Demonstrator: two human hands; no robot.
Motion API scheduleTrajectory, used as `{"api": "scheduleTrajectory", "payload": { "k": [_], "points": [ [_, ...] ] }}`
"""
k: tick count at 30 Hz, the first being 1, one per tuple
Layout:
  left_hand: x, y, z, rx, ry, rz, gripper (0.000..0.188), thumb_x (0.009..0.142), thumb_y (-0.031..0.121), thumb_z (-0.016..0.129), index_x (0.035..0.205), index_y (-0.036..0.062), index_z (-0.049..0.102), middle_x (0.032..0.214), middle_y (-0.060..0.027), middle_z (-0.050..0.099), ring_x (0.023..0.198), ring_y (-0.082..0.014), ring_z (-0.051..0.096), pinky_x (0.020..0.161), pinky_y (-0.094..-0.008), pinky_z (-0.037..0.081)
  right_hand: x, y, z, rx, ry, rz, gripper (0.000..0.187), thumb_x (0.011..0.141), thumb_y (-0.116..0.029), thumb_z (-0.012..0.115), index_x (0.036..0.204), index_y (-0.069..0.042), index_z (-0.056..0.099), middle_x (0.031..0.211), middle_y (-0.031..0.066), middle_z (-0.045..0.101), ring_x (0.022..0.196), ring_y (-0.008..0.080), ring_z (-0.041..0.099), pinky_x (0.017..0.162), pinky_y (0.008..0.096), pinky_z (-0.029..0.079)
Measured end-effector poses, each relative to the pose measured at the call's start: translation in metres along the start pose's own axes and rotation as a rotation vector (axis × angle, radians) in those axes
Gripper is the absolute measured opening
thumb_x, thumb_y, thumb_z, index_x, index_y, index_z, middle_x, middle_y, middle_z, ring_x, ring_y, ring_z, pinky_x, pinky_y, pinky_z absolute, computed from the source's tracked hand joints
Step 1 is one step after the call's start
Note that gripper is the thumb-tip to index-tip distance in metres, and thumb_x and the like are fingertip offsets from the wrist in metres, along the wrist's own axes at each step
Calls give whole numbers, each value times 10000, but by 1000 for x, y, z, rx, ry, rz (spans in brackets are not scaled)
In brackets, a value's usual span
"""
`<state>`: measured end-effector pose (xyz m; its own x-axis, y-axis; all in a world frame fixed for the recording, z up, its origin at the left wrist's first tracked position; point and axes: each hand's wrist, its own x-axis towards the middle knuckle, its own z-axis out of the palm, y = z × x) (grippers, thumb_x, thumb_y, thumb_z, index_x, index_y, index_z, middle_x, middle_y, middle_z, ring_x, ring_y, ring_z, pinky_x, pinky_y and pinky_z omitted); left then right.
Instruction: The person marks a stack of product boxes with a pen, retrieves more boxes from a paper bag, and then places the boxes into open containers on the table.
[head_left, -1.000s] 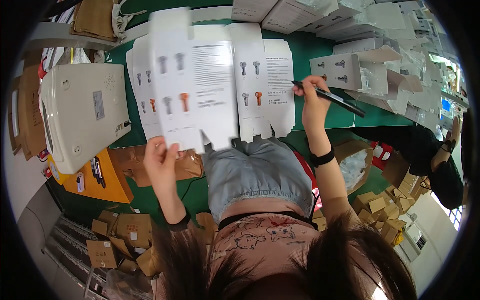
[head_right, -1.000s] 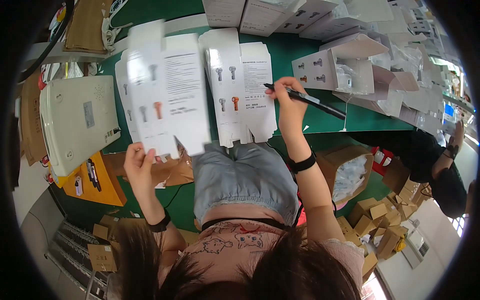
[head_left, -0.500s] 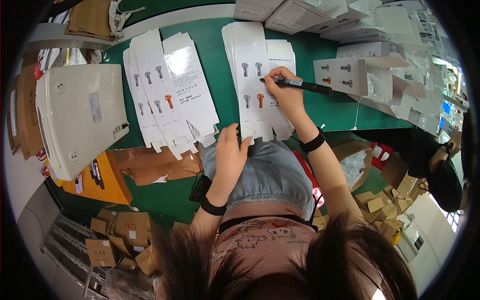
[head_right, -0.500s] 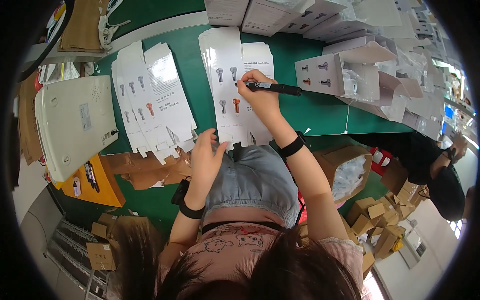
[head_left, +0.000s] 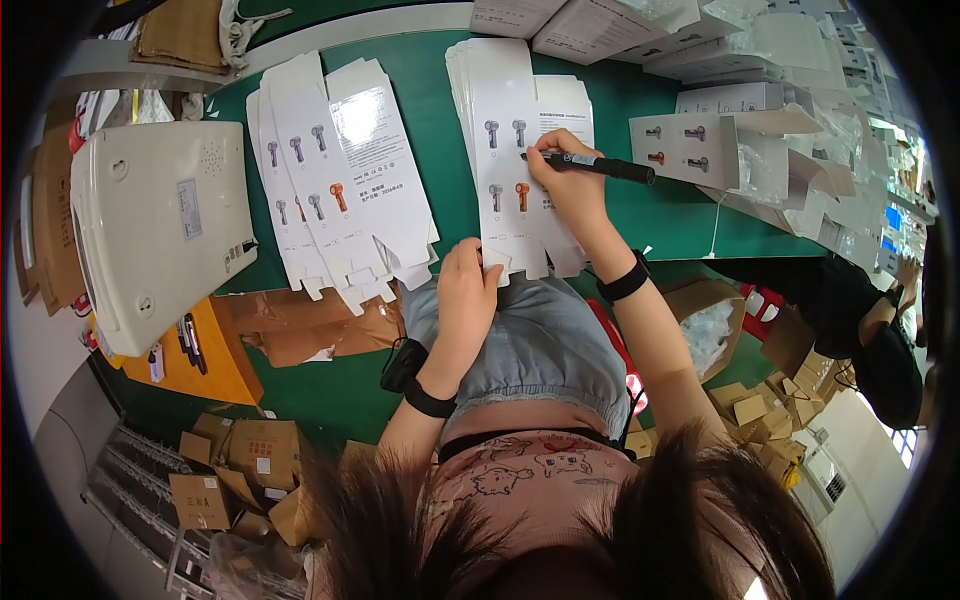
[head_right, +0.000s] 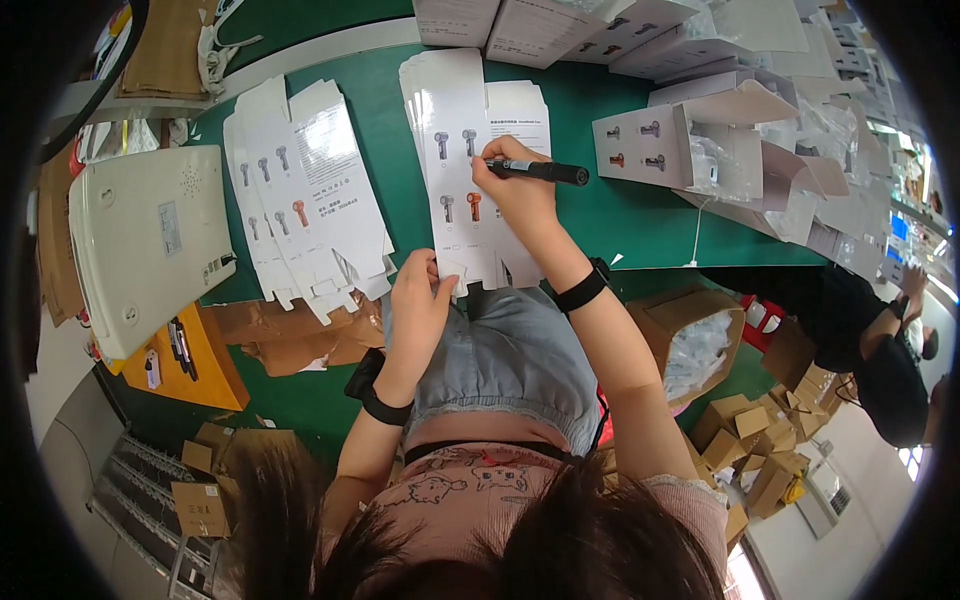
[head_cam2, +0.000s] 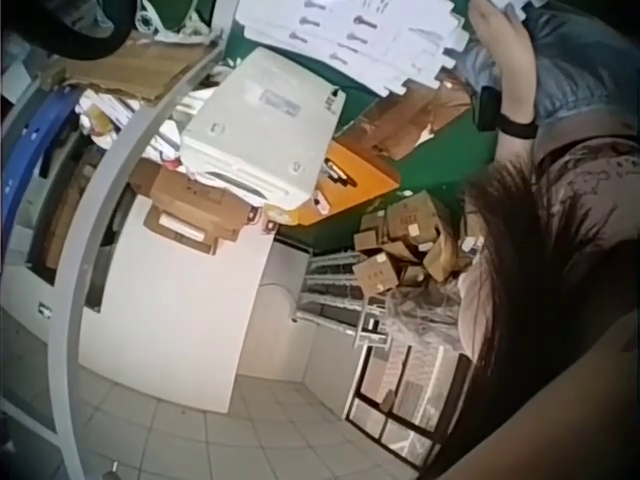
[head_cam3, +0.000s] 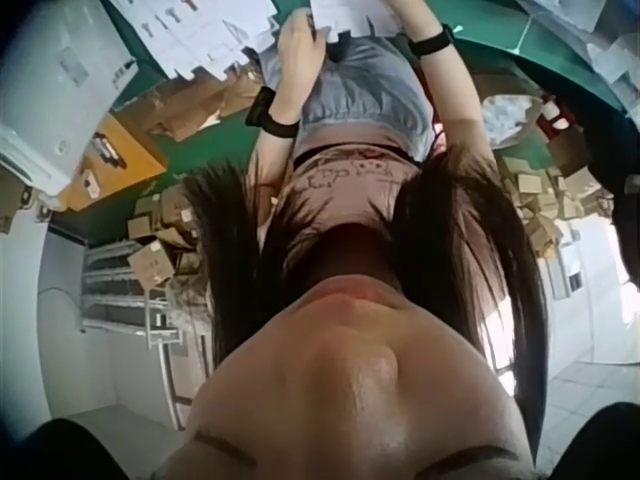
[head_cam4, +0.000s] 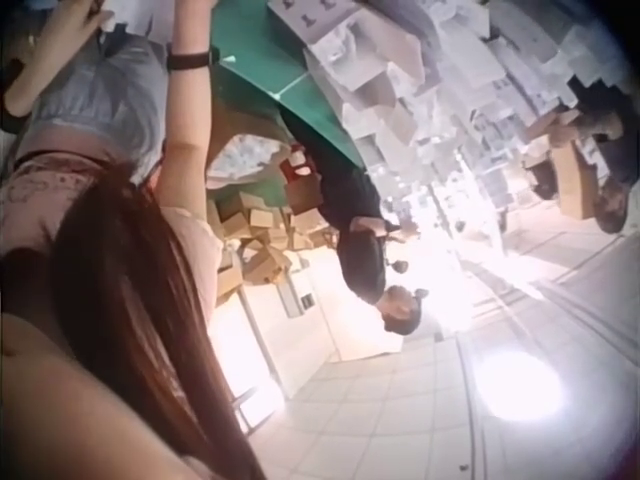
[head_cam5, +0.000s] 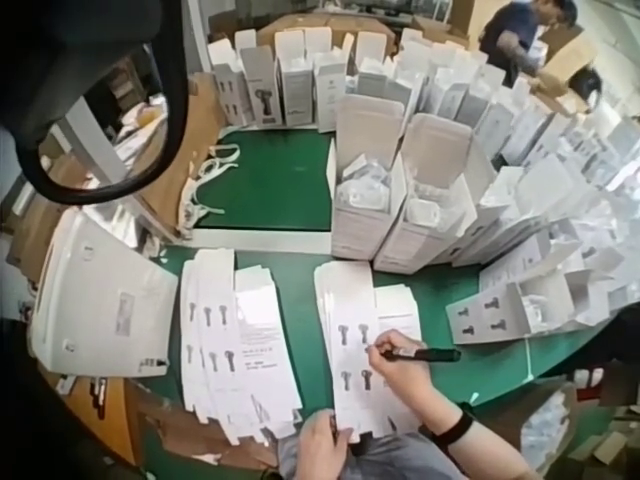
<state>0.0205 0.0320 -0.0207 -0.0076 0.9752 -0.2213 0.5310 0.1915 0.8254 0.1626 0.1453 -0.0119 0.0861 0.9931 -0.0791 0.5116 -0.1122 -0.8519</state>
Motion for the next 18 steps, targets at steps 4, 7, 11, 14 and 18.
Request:
{"api": "scheduleTrajectory", "payload": {
  "k": [4,7,11,14,18],
  "points": [
    [-1,-2,-2,-15,13,12,291,672,-6,643,903,-23,466,700,-114,507,593,-213,523,530,-297,430,-4,2,-4,95,-5,30,83,725,-67,602,735,1,555,598,16,558,529,40,476,493,175,376],
    [-4,1,-3,-80,7,-32,287,664,-14,643,887,-22,462,689,-121,501,584,-227,518,523,-307,420,-31,11,-5,188,-15,39,59,720,-34,601,727,3,556,596,13,554,539,33,484,492,174,380],
    [-6,3,-3,-183,-3,-115,280,653,-29,637,865,-24,454,687,-141,487,582,-263,508,524,-335,403,-75,-3,-3,88,-127,-67,55,707,-9,608,723,3,558,594,16,556,542,34,493,493,180,389],
    [-5,3,-2,-172,1,-118,279,653,-32,637,863,-24,454,672,-136,488,569,-251,511,517,-328,405,-87,3,3,133,-138,19,76,687,-7,629,720,-2,561,593,15,558,535,39,497,492,183,396],
    [-4,4,3,-204,-12,-126,277,652,-24,643,857,-25,456,662,-132,489,560,-244,504,518,-328,404,-88,10,4,108,-116,-9,82,683,-15,638,715,-7,564,588,17,557,523,45,491,486,183,394]
  ]
}}
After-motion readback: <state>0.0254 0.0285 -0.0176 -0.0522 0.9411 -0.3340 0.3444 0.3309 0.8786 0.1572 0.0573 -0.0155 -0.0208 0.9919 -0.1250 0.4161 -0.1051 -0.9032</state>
